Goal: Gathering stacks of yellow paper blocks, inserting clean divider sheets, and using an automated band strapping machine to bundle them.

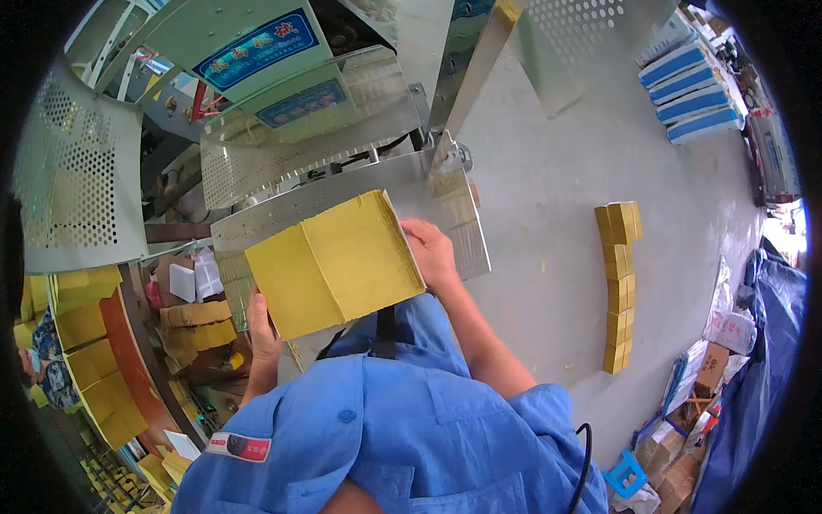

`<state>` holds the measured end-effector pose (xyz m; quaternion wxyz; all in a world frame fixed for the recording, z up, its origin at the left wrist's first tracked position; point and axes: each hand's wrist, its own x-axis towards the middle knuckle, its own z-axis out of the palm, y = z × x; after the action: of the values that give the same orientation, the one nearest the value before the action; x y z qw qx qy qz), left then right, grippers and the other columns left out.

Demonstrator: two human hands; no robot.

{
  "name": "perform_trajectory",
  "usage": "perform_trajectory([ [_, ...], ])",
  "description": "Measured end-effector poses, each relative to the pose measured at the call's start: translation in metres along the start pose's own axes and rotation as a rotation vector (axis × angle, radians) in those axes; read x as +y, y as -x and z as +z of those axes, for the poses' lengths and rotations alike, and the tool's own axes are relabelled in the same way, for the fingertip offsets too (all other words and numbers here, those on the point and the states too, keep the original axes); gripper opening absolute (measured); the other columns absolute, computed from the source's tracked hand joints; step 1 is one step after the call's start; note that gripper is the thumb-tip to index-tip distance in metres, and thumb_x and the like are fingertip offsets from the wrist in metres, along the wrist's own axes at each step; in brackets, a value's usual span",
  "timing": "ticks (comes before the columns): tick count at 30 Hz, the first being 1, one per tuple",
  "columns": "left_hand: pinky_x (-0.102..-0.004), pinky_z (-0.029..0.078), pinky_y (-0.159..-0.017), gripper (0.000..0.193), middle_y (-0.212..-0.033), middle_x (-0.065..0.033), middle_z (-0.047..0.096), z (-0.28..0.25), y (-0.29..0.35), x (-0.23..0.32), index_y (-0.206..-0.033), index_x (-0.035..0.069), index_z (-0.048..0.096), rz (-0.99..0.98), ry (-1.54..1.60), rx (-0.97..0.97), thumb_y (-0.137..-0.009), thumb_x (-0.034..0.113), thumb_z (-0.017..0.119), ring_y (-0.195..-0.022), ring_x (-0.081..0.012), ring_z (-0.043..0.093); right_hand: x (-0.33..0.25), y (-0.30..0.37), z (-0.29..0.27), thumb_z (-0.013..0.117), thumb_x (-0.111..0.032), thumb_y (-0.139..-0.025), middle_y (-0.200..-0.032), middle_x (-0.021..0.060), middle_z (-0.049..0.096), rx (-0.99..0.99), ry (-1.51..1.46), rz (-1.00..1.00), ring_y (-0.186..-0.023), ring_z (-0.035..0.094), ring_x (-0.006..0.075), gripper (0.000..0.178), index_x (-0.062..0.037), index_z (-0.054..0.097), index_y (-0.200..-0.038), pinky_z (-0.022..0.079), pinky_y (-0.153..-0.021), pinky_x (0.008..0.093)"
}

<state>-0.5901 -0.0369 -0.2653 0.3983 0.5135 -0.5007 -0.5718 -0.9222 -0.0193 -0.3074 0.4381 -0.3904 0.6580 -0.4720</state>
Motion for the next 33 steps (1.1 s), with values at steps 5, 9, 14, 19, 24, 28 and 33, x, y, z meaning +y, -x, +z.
perform_trajectory([
  [5,-0.0321,0.034,-0.105,0.057,-0.134,-0.0138,0.052,-0.005,0.0,0.004,-0.138,-0.006,0.044,-0.047,0.019,0.003,-0.1,0.037,0.042,-0.124,-0.0222,0.048,-0.045,0.013,-0.013,0.049,-0.025,-0.1,-0.123,0.0085,0.062,-0.146,-0.37,0.219,-0.111,0.057,0.016,0.037,-0.0004,0.061,-0.125,0.044,-0.096,0.0289],
  [9,-0.0293,0.042,-0.095,0.051,-0.126,-0.0114,0.055,-0.008,0.0,0.0,-0.137,-0.003,0.044,-0.007,-0.05,-0.002,-0.1,0.032,0.04,-0.114,-0.0184,0.053,-0.06,0.016,-0.013,0.047,-0.028,-0.102,-0.125,0.0074,0.061,-0.219,-0.283,0.165,-0.116,0.054,0.015,0.044,-0.0005,0.053,-0.134,0.04,-0.1,0.029],
  [14,-0.032,0.033,-0.107,0.052,-0.134,-0.0134,0.053,-0.006,0.0,0.0,-0.137,-0.007,0.045,-0.046,0.017,0.02,-0.1,0.029,0.042,-0.125,-0.022,0.048,-0.056,0.009,-0.01,0.051,-0.027,-0.1,-0.125,0.0083,0.062,-0.219,-0.319,0.174,-0.117,0.054,0.0158,0.042,0.0002,0.055,-0.132,0.041,-0.101,0.03],
  [19,-0.0321,0.034,-0.106,0.05,-0.133,-0.0133,0.054,-0.003,0.004,-0.001,-0.138,-0.006,0.045,-0.032,0.034,0.07,-0.1,0.027,0.041,-0.123,-0.0211,0.049,-0.052,0.006,-0.007,0.051,-0.025,-0.099,-0.125,0.0086,0.062,-0.269,-0.346,0.153,-0.117,0.055,0.0159,0.041,0.0004,0.055,-0.131,0.041,-0.102,0.0299],
  [24,-0.0321,0.039,-0.1,0.047,-0.126,-0.0115,0.059,-0.005,0.005,-0.008,-0.133,-0.004,0.05,-0.165,0.298,0.078,-0.103,0.031,0.039,-0.116,-0.0179,0.054,-0.046,0.004,-0.006,0.047,-0.025,-0.102,-0.124,0.0101,0.062,-0.206,-0.438,0.221,-0.115,0.056,0.0162,0.04,0.0002,0.055,-0.131,0.042,-0.1,0.0304],
  [28,-0.028,0.044,-0.094,0.044,-0.12,-0.0071,0.062,-0.005,-0.002,-0.01,-0.131,-0.002,0.053,-0.315,0.422,0.095,-0.106,0.032,0.04,-0.109,-0.0131,0.057,-0.043,0.003,-0.011,0.049,-0.023,-0.101,-0.115,0.0083,0.064,-0.177,-0.616,0.356,-0.105,0.059,0.013,0.032,-0.0006,0.06,-0.122,0.046,-0.092,0.0274],
  [33,-0.0257,0.046,-0.089,0.038,-0.116,-0.0046,0.063,0.017,-0.006,-0.007,-0.127,-0.001,0.055,-0.308,0.344,0.057,-0.105,0.027,0.044,-0.105,-0.0115,0.058,-0.038,-0.001,-0.003,0.051,-0.012,-0.099,-0.1,-0.0002,0.063,-0.181,-0.283,0.295,-0.091,0.056,0.0064,0.018,-0.0016,0.061,-0.109,0.046,-0.081,0.022],
])
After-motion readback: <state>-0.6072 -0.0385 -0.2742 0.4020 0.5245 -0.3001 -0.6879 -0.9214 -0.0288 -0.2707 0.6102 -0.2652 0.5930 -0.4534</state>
